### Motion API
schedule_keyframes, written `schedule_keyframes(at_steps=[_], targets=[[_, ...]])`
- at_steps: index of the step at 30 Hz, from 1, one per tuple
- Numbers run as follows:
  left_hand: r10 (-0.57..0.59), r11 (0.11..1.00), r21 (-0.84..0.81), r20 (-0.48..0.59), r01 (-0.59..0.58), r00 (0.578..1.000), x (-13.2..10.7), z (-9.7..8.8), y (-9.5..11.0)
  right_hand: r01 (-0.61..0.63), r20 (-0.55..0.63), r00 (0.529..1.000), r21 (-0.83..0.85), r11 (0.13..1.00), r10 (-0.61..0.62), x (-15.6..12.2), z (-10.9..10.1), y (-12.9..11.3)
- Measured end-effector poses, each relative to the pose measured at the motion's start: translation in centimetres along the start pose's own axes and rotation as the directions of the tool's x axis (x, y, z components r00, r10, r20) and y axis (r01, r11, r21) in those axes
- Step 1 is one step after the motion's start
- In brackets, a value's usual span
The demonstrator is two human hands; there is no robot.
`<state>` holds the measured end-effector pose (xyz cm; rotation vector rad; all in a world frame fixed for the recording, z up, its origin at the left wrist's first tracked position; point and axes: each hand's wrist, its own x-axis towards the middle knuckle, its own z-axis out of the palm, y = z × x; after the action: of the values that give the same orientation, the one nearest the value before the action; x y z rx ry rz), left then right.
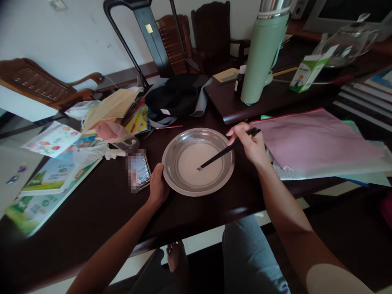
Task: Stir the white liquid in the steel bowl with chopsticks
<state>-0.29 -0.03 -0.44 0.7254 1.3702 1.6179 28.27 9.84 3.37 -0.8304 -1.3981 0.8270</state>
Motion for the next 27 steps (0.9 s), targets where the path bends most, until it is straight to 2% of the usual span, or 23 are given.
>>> schedule_keyframes(at_steps=[2,4,9,11,15,17,20,22,27], targets=[[-0.011,1.000,-0.008,-0.004,0.011,1.000,-0.01,-0.01,0.00,-0.012,0.075,0.997,-0.011,1.000,0.012,-0.12,0.10,-0.09],[-0.025,0.999,-0.028,-0.006,0.025,1.000,-0.01,-0.01,-0.05,-0.005,0.080,0.997,-0.042,0.999,0.008,-0.12,0.13,-0.13],[-0.057,0.997,-0.055,0.001,0.057,0.998,-0.01,0.04,-0.14,0.034,-0.076,0.997,-0.007,0.999,-0.035,0.09,-0.16,0.14],[-0.060,0.997,-0.057,-0.006,0.060,0.998,-0.05,0.12,-0.01,0.014,-0.030,0.999,0.017,1.000,-0.013,0.01,-0.15,0.13],[-0.059,0.997,-0.049,-0.023,0.057,0.998,-0.16,0.31,0.29,-0.032,0.144,0.989,-0.027,0.999,0.036,-0.19,0.15,-0.21],[-0.062,0.997,-0.042,-0.020,0.061,0.998,-0.17,0.37,0.32,-0.014,0.114,0.993,-0.055,0.998,0.020,-0.11,0.18,-0.23],[-0.068,0.997,-0.045,-0.015,0.067,0.998,-0.17,0.39,0.28,0.008,-0.030,0.999,-0.047,0.999,-0.009,0.10,-0.04,0.09],[-0.067,0.997,-0.052,-0.019,0.066,0.998,-0.18,0.38,0.28,0.004,-0.064,0.998,-0.024,1.000,-0.005,0.12,-0.18,0.30],[-0.052,0.997,-0.061,-0.006,0.051,0.999,-0.19,0.30,0.31,-0.036,0.139,0.989,-0.020,0.999,0.038,-0.17,0.01,0.03]])
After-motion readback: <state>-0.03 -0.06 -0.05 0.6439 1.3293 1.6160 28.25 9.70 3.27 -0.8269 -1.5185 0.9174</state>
